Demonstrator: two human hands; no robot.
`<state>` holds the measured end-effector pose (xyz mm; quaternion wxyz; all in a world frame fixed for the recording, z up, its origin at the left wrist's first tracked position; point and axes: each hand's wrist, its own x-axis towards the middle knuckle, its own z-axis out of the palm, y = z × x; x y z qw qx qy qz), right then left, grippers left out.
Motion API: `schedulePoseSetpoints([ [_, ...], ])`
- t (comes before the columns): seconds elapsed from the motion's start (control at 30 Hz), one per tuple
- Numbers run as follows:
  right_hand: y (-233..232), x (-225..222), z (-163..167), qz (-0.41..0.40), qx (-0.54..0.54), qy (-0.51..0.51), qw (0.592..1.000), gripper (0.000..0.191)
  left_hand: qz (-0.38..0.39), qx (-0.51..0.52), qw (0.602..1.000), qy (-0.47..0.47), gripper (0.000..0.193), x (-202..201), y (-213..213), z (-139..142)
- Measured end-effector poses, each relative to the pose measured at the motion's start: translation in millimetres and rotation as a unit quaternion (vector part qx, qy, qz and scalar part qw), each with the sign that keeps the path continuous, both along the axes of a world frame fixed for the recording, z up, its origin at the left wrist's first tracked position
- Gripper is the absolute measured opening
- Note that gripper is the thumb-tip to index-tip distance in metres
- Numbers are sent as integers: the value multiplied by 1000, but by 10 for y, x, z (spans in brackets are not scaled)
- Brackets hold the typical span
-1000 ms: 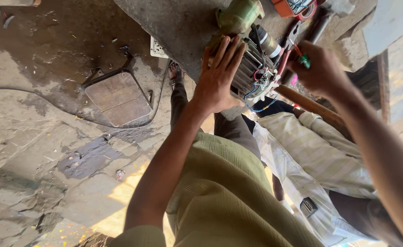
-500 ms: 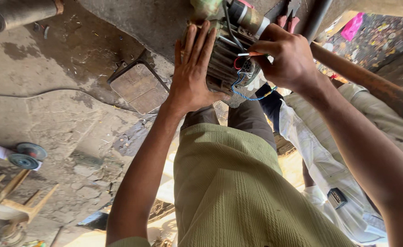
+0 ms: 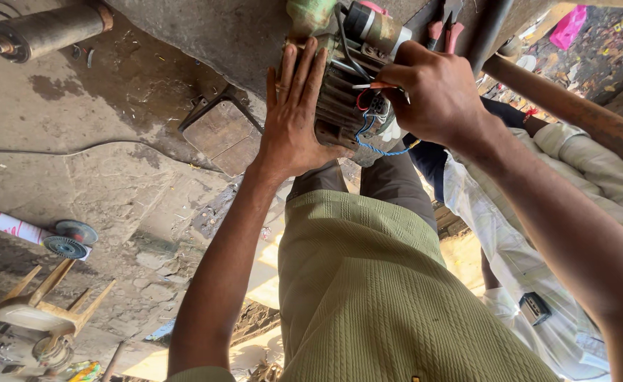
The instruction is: The person repairs an electrical motor by stripping wires with pliers, connecting them to terminals, and tightening screws with a screwdriver. They also handle a small container and a power strip during the process.
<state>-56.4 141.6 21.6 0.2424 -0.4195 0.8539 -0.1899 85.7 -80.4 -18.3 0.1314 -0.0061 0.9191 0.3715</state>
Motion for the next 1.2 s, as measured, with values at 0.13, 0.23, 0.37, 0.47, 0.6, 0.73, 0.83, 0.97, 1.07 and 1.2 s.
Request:
schedulePoseSetpoints([
  [0.13,22,27,-31,-28,-6,11,1000,8,0,10,1000,-12,165,10,15,-32],
  [0.23,20,36,-21,-28,10,-1,1000,8,-5,4,1000,0,164,4,22,-36],
  [0.37,-15,3,37,-52,17,-7,998,7,-7,5,1000,-16,164,-38,20,-19],
  [0.47,-30,-34,73,-46,14,-22,999,8,-5,4,1000,-25,163,-70,16,5],
  [0.6,15,-155,17,-26,-46,-70,996,14,-4,7,999,-40,160,-120,17,7],
  [0.73,46,-234,-128,-34,-51,-131,989,12,-10,14,999,-51,155,-155,22,-16],
  [0.83,88,-257,-190,-48,-55,-147,986,11,-13,-1,995,-96,150,-165,33,-32],
  [0.97,113,-290,-223,-48,-58,-160,984,14,-15,4,996,-91,148,-181,42,-47],
  [1.07,106,-329,-231,-36,-56,-163,984,17,-18,3,995,-93,149,-200,50,-52],
  [1.2,93,-364,-253,-17,-57,-167,984,18,-23,-5,994,-110,149,-213,59,-58],
])
